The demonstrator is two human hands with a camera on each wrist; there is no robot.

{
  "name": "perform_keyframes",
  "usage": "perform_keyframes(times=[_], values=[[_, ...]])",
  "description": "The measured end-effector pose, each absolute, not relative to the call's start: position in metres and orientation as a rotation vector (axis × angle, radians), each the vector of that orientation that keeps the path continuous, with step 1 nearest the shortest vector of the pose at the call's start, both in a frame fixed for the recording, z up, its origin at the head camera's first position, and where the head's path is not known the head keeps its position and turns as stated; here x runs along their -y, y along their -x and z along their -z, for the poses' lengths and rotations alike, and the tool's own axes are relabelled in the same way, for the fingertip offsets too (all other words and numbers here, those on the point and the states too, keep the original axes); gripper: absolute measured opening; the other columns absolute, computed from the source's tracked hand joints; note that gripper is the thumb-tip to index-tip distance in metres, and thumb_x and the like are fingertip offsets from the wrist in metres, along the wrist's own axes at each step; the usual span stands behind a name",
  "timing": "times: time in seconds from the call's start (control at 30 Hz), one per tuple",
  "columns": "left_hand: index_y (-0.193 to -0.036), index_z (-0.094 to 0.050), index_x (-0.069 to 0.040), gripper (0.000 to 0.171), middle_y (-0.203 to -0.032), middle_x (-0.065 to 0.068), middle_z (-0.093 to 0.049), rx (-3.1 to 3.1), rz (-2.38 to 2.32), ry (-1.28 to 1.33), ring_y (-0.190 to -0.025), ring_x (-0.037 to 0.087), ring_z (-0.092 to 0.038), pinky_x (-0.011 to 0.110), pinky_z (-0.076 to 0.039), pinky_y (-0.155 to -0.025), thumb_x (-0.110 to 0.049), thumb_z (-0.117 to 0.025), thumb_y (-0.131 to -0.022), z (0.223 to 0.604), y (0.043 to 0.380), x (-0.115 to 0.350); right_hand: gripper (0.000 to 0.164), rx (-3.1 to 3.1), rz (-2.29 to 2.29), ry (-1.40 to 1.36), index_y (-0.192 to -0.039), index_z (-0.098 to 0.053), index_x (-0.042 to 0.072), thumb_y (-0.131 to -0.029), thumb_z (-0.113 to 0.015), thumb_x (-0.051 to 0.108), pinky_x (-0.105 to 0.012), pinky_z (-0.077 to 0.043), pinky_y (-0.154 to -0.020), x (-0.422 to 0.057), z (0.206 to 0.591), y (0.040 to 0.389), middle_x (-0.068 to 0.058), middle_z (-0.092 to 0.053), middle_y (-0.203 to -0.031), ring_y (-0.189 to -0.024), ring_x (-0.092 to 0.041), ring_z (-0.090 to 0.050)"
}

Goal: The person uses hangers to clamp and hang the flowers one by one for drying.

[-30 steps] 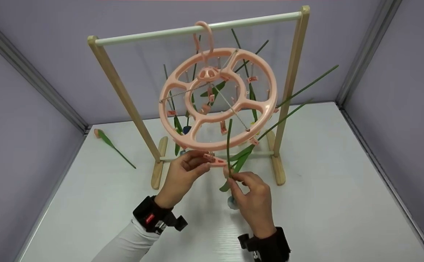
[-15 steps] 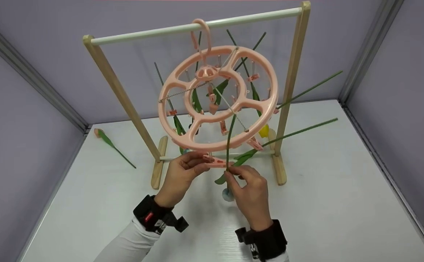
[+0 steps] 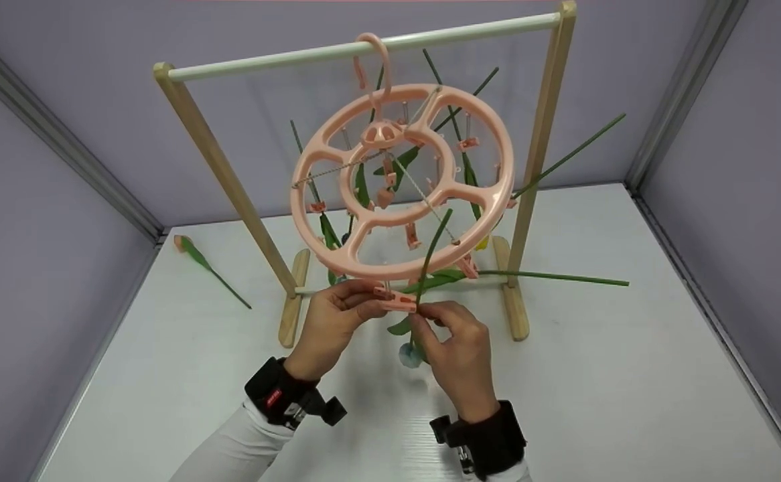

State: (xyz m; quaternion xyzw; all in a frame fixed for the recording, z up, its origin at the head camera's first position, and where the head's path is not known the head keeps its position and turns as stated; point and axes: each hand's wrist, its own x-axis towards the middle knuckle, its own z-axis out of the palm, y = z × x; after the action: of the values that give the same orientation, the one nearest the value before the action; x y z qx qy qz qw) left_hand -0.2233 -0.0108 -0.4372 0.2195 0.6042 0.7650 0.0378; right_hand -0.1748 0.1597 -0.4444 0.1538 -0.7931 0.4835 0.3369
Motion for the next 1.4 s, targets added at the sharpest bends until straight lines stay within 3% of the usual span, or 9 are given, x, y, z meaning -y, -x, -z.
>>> perform_keyframes(times=[0.3, 0.53, 0.77, 0.9, 1.4], values=[[-0.107, -0.062, 0.002, 0.027, -0.099, 0.014, -0.065, -1.886, -2.329, -0.664, -0.096, 0.027, -0.062, 0.038, -0.051, -0.081, -0.007, -0.067, -0.082, 0.435, 0.223, 0.011, 0.014, 2.049, -1.238, -0.409, -0.086, -0.07, 0.003, -0.075, -0.072, -0.004, -0.021, -0.048, -0.067, -0.158, 0.442, 0.175, -0.003, -0.067, -0.081, -0.073, -0.015, -0.062], [-0.111, -0.06, 0.005, 0.032, -0.101, 0.014, -0.065, -1.869, -2.311, -0.667, -0.097, 0.027, -0.062, 0.038, -0.05, -0.082, -0.009, -0.067, -0.083, 0.435, 0.224, 0.011, 0.016, 2.055, -1.237, -0.416, -0.088, -0.071, 0.004, -0.075, -0.072, -0.005, -0.021, -0.048, -0.067, -0.161, 0.448, 0.179, -0.004, -0.067, -0.082, -0.073, -0.015, -0.062], [-0.112, -0.062, -0.002, 0.03, -0.102, 0.014, -0.064, -1.978, -2.249, -0.739, -0.098, 0.025, -0.061, 0.037, -0.051, -0.081, -0.012, -0.066, -0.084, 0.436, 0.229, 0.011, 0.016, 2.158, -1.25, -0.398, -0.096, -0.07, 0.016, -0.081, -0.07, 0.012, -0.023, -0.049, -0.07, -0.172, 0.476, 0.193, 0.007, -0.066, -0.089, -0.081, -0.009, -0.061], [-0.111, -0.063, -0.006, 0.027, -0.101, 0.015, -0.064, -2.026, -2.226, -0.792, -0.097, 0.025, -0.062, 0.037, -0.051, -0.08, -0.012, -0.066, -0.085, 0.437, 0.235, 0.012, 0.016, 2.227, -1.256, -0.367, -0.099, -0.07, 0.017, -0.083, -0.068, 0.02, -0.022, -0.049, -0.072, -0.176, 0.485, 0.194, 0.007, -0.066, -0.092, -0.084, -0.008, -0.061], [-0.106, -0.063, -0.003, 0.021, -0.102, 0.017, -0.064, -2.074, -2.175, -0.818, -0.098, 0.026, -0.061, 0.036, -0.051, -0.08, -0.01, -0.064, -0.086, 0.439, 0.253, 0.022, 0.011, 2.294, -1.357, -0.22, -0.097, -0.069, 0.023, -0.088, -0.063, 0.022, -0.018, -0.048, -0.068, -0.186, 0.499, 0.189, 0.01, -0.066, -0.091, -0.08, -0.008, -0.062]])
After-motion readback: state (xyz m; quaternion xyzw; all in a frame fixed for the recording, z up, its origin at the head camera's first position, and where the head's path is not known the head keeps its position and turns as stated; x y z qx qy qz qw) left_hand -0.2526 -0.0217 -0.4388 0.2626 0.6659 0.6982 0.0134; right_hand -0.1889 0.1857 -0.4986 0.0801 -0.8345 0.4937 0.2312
